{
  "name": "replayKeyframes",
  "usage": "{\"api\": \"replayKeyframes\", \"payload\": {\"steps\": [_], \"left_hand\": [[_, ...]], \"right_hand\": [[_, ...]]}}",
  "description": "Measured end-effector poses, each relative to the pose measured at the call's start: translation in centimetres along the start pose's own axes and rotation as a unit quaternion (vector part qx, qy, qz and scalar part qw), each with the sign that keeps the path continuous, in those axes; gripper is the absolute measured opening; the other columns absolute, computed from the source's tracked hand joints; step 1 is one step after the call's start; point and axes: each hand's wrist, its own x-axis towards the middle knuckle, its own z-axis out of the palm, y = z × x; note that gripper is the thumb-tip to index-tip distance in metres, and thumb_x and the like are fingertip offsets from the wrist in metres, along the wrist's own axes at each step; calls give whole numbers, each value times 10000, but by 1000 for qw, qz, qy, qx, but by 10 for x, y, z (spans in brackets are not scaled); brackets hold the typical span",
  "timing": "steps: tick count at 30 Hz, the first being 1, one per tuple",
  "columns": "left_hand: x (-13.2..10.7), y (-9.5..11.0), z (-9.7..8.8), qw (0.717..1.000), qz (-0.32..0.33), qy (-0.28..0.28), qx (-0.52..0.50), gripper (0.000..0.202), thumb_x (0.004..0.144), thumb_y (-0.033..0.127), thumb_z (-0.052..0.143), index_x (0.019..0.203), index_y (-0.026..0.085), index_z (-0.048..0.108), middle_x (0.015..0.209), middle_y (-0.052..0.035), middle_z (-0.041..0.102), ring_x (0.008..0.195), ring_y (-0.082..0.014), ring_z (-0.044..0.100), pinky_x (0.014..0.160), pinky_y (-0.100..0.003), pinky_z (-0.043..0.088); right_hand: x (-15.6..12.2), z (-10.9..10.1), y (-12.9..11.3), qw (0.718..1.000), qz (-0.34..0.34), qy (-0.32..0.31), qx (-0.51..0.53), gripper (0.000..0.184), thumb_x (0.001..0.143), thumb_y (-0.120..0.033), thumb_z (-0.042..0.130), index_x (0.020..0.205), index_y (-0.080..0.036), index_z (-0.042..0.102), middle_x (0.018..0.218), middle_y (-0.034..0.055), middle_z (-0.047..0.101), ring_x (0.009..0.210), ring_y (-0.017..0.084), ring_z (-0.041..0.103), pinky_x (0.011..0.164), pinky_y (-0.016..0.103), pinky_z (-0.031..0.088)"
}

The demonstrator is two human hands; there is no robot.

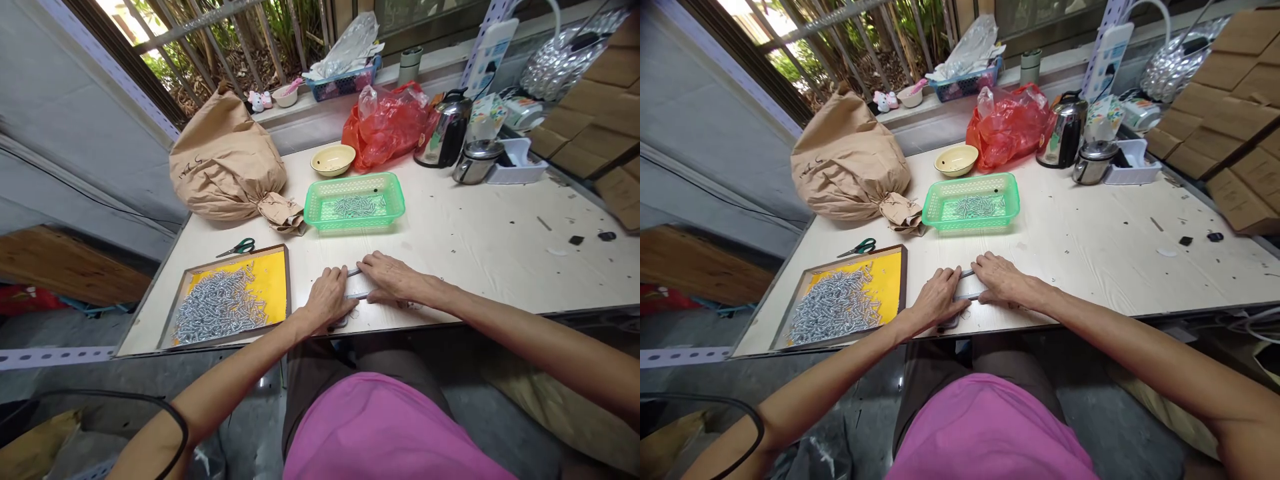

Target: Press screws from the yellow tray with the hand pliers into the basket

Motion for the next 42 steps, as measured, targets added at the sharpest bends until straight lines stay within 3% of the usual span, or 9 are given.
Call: {"api": "replayKeyframes", "payload": {"steps": [4,9,15,18,23,30,36,38,42], "left_hand": [[10,-4,-4,999,21,-24,-5,528,778,436,635,1194,147,489,1076,-120,550,1035,-282,491,835,-386,455],[8,-4,0,998,47,-34,-6,263,845,394,573,997,180,559,979,-74,567,955,-239,513,781,-349,457],[3,2,0,998,53,-40,-13,166,887,342,525,917,187,574,941,-70,581,932,-233,521,758,-346,455],[1,1,-2,999,35,-28,-17,258,871,412,546,989,184,573,980,-81,578,961,-247,518,779,-361,461],[-18,13,13,997,-18,63,-29,463,848,391,587,1231,160,471,1170,-130,548,1115,-279,495,907,-412,442],[-42,54,47,981,69,116,-137,475,907,378,501,1320,160,414,1378,-136,471,1348,-286,351,1108,-474,288],[-44,55,49,973,68,119,-185,421,921,358,472,1292,161,452,1377,-133,480,1366,-272,332,1135,-487,248],[-44,53,51,969,85,120,-197,426,924,354,465,1301,155,451,1381,-137,474,1372,-273,317,1133,-481,255],[-45,54,59,966,83,109,-221,478,918,384,466,1298,94,471,1306,-172,533,1285,-296,429,1077,-442,345]], "right_hand": [[3,-8,-7,999,1,-22,-28,413,731,-322,745,1057,-112,600,1016,147,600,960,270,523,771,344,425],[-3,5,-14,999,2,-5,-36,173,870,-282,594,946,-128,620,958,117,610,907,233,532,746,323,383],[-12,17,-18,1000,1,9,-22,153,919,-244,508,867,-146,613,870,83,616,821,203,531,721,309,362],[-11,15,-12,999,6,30,-17,142,878,-260,574,946,-146,624,930,87,609,877,217,527,748,311,379],[-4,11,14,997,-61,40,37,440,837,-446,607,1161,-150,588,1062,129,590,975,247,525,813,341,410],[20,14,23,998,-15,60,2,207,916,-224,474,982,-161,659,952,93,630,914,211,539,764,306,368],[45,5,17,996,29,66,-54,177,903,-217,503,957,-180,667,956,83,654,922,226,535,777,346,334],[46,2,0,997,0,47,-54,197,894,-203,509,1004,-189,671,986,92,644,917,223,523,746,333,341],[45,2,-52,981,-191,-1,-34,161,885,-258,554,946,-244,702,1019,76,610,964,220,471,728,311,347]]}}
